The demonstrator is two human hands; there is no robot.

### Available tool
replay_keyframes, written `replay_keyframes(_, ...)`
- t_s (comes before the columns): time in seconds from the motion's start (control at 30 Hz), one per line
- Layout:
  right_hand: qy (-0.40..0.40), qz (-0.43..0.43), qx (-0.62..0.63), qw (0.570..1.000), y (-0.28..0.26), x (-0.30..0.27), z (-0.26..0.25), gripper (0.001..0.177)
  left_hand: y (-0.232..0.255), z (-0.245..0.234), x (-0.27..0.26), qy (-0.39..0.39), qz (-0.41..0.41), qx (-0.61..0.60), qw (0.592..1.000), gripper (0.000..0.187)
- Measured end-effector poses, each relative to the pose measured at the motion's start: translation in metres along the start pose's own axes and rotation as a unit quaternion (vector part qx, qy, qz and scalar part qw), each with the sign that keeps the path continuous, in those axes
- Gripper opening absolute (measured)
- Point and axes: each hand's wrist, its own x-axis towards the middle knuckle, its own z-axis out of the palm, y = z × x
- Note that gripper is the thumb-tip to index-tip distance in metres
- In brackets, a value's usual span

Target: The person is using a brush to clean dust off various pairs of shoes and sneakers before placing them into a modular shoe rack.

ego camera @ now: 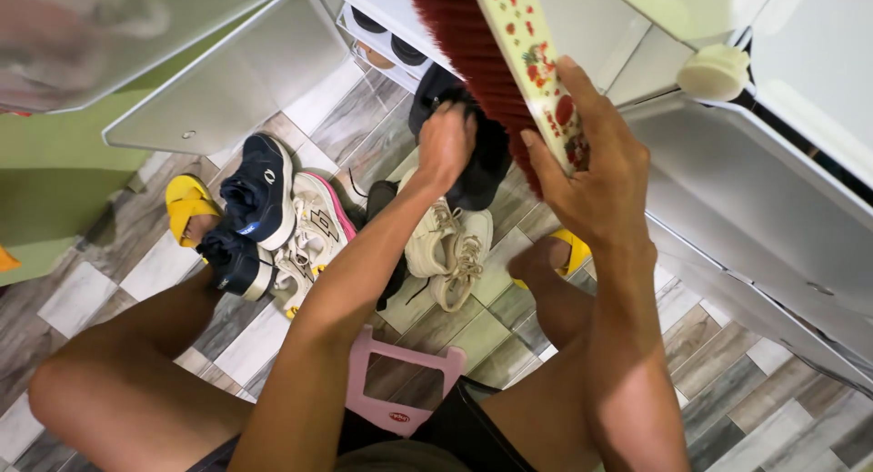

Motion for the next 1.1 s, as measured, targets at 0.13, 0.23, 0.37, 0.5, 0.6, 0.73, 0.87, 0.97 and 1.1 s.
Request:
replay_keyframes(0.13,0.008,-0.01,-0.015,1.0,0.008,-0.005,-0.005,0.068,-0.011,0.034,0.027,-0.005,-0.003,0.023,1.0,0.012)
replay_keyframes(0.23,0.005,0.001,-0.023,1.0,0.011,-0.002,-0.006,0.068,-0.023,0.058,0.037,-0.016,-0.035,0.046,0.998,0.011)
replay_keyframes(0.37,0.001,0.009,-0.016,1.0,0.014,-0.004,-0.002,0.069,-0.005,0.033,0.01,0.044,-0.022,-0.065,0.997,0.016)
replay_keyframes(0.5,-0.003,0.016,0.005,1.0,0.01,0.005,0.0,0.072,-0.025,-0.003,-0.059,0.133,0.011,-0.066,0.989,0.061)
replay_keyframes(0.6,-0.013,0.023,0.013,1.0,0.004,0.007,0.002,0.072,-0.056,0.005,-0.093,0.078,-0.064,-0.094,0.99,0.114)
replay_keyframes(0.73,-0.021,0.018,0.001,1.0,0.001,0.001,0.007,0.071,-0.065,0.037,-0.073,0.036,-0.084,-0.103,0.991,0.153)
replay_keyframes(0.87,-0.017,0.012,-0.02,1.0,0.005,0.0,0.003,0.07,-0.022,0.044,-0.025,0.044,-0.02,-0.08,0.996,0.153)
replay_keyframes(0.97,-0.018,0.025,-0.016,0.999,0.009,0.002,0.004,0.068,-0.004,0.05,0.006,0.018,-0.05,-0.111,0.992,0.132)
replay_keyframes(1.1,-0.025,0.008,-0.029,0.999,0.008,0.005,0.005,0.066,-0.027,0.083,0.03,0.031,-0.033,-0.112,0.993,0.096)
